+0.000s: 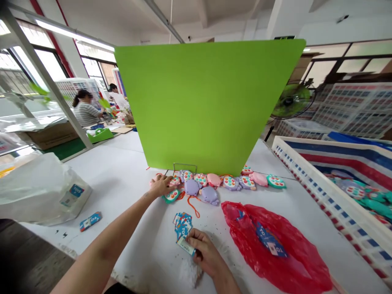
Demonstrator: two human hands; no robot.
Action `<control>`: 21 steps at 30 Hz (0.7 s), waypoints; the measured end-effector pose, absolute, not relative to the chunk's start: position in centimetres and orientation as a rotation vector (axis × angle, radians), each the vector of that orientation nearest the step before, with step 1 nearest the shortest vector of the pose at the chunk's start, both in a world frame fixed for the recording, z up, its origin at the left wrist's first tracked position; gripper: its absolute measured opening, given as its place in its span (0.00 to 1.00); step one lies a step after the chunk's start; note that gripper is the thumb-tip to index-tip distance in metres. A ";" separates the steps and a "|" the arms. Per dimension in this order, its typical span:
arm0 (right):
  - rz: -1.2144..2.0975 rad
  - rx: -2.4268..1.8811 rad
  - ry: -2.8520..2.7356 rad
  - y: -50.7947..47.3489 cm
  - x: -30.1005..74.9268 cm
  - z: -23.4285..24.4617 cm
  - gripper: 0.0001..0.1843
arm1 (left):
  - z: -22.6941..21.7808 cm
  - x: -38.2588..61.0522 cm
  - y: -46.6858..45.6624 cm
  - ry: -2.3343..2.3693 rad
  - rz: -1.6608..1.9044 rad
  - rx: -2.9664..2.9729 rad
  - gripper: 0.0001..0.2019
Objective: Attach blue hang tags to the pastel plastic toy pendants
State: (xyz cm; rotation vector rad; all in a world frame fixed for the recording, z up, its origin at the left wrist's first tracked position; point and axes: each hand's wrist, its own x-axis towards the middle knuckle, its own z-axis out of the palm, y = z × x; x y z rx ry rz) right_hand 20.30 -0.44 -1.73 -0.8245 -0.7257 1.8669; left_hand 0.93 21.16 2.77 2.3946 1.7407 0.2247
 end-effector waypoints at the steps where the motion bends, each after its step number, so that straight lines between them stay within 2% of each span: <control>1: 1.870 -0.831 -0.715 -0.4 20.3 -1.7 0.16 | 2.4 0.8 20.1 1.745 0.232 2.403 0.32; 3: 1.872 -0.852 -0.695 -0.4 20.3 -1.5 0.15 | 1.7 0.4 18.1 1.734 0.303 2.432 0.29; 10: 1.834 -0.866 -0.720 -0.7 20.4 -1.3 0.14 | -0.4 -0.9 14.1 1.453 0.907 2.329 0.16; 16: 1.817 -0.873 -0.763 -0.9 20.4 -1.3 0.13 | -0.4 -1.5 13.1 1.518 1.115 2.102 0.16; 21: 1.775 -0.901 -0.750 -1.0 20.3 -0.8 0.14 | 1.0 -2.0 9.6 1.576 1.284 1.789 0.21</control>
